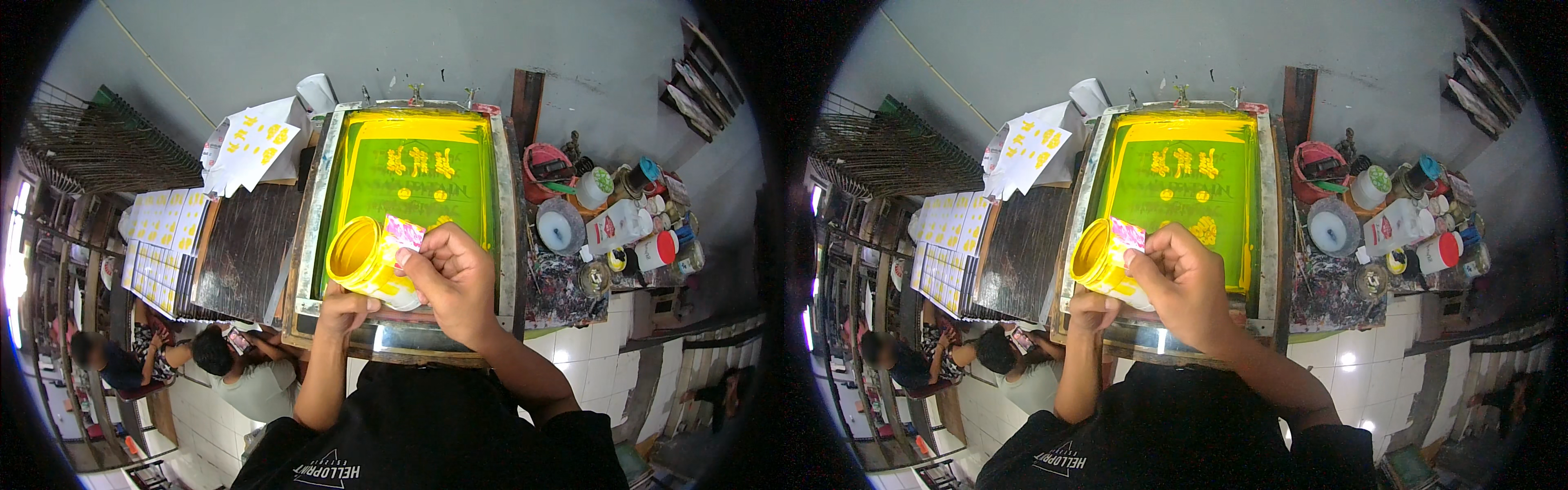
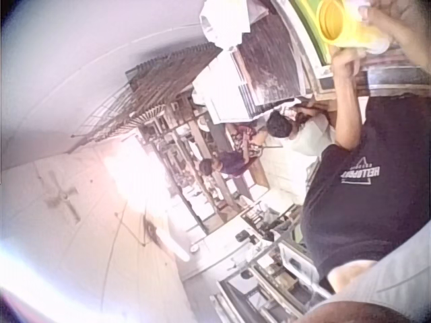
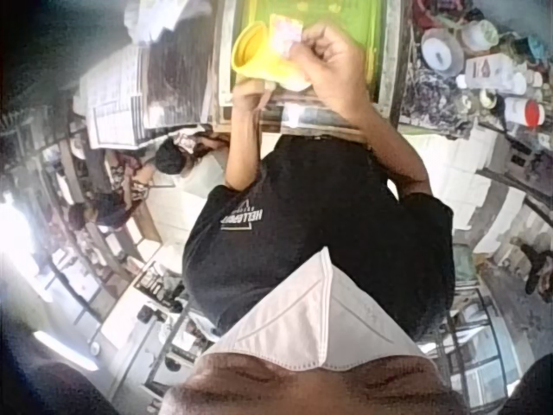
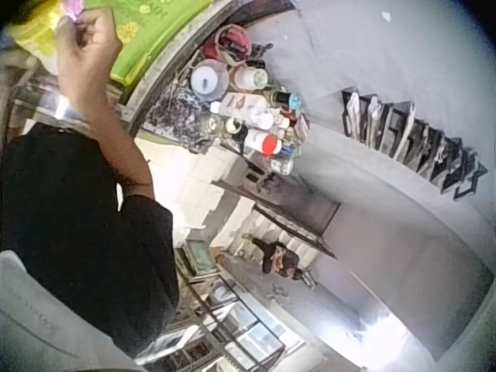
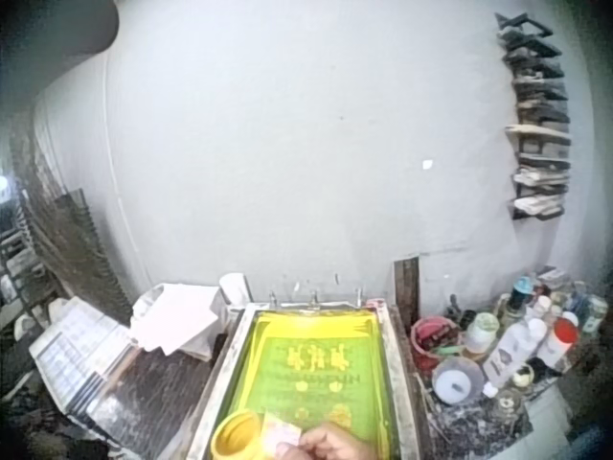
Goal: The person performs screen printing by placing a piece of paper on a printing bed, lowering a screen frame, and using a squeegee to spread yellow ink to create a print. They repeat this with another sheet and then clean the squeegee using a small tool and a cloth.
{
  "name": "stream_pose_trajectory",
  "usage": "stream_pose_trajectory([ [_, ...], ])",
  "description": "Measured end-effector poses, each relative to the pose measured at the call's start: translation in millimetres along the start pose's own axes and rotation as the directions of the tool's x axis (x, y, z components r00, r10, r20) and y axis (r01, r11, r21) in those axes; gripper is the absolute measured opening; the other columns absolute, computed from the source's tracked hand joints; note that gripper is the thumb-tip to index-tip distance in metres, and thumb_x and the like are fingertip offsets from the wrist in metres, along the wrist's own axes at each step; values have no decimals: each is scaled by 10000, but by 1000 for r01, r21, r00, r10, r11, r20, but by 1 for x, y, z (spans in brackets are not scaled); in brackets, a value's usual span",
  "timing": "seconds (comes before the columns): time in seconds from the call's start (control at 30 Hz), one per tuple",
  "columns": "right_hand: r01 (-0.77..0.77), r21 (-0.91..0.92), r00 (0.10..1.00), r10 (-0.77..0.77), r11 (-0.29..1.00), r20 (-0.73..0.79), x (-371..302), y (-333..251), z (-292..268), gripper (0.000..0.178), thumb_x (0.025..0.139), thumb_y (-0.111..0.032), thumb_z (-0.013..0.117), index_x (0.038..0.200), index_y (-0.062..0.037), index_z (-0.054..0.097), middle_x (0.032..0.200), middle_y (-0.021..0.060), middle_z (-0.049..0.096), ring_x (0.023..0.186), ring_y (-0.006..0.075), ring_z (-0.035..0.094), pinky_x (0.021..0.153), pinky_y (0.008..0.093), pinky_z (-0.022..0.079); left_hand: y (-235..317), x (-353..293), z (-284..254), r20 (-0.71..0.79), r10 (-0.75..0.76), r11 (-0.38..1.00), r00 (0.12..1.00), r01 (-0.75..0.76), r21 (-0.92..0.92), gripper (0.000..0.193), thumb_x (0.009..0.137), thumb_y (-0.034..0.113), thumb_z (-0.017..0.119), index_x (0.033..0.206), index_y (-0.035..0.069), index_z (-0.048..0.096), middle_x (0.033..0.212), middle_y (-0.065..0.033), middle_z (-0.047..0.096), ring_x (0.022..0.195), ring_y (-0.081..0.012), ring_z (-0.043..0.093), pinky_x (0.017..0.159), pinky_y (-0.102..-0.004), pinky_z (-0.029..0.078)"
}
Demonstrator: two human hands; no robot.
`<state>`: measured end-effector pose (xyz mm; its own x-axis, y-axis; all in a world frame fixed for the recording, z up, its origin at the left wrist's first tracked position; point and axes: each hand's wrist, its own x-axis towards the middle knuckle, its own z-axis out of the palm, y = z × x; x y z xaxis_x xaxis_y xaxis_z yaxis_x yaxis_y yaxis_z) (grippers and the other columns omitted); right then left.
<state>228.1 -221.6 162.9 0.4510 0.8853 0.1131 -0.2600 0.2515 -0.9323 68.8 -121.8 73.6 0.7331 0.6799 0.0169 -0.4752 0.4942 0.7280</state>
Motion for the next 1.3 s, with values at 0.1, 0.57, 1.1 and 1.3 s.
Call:
stream_pose_trajectory([
  [0.1, 30, -46, 999, -32, 999, -42, -4, 3, 3, 148, 964, -8, 690, 925, -30, 549, 790, 76, 698, 546, 12, 506, 473, 194, 368, -4, 0, 1, -7, 45, 999, 999, -45, 29, 1029, 520, -98, 639, 1519, -1, 413, 1390, -190, 608, 1285, -356, 600, 1127, -487, 456],
  [0.57, 45, -102, 999, -47, 994, -18, 10, -10, -9, 105, 975, -37, 682, 957, 10, 591, 793, 40, 692, 703, 22, 615, 605, 212, 485, -2, -4, 1, -37, 18, 987, 999, -12, 161, 1055, 531, 2, 693, 1540, 27, 384, 1420, -186, 580, 1312, -372, 570, 1162, -491, 413],
  [1.1, 154, -178, 986, -162, 972, -30, 3, 8, -12, 122, 973, -37, 689, 938, 10, 582, 752, 39, 688, 671, 20, 619, 569, 219, 486, 3, 1, 18, -86, 5, 977, 996, 13, 212, 1044, 538, -8, 673, 1538, 9, 375, 1403, -174, 586, 1287, -327, 589, 1138, -448, 433],
  [1.3, 253, -272, 962, -272, 929, -34, 0, 19, -11, 136, 967, -42, 698, 915, 12, 584, 703, 50, 681, 643, 27, 626, 551, 225, 482, 3, 2, 22, -109, 29, 970, 994, -2, 242, 1020, 540, -13, 662, 1523, 7, 389, 1391, -179, 592, 1270, -326, 600, 1126, -441, 447],
])
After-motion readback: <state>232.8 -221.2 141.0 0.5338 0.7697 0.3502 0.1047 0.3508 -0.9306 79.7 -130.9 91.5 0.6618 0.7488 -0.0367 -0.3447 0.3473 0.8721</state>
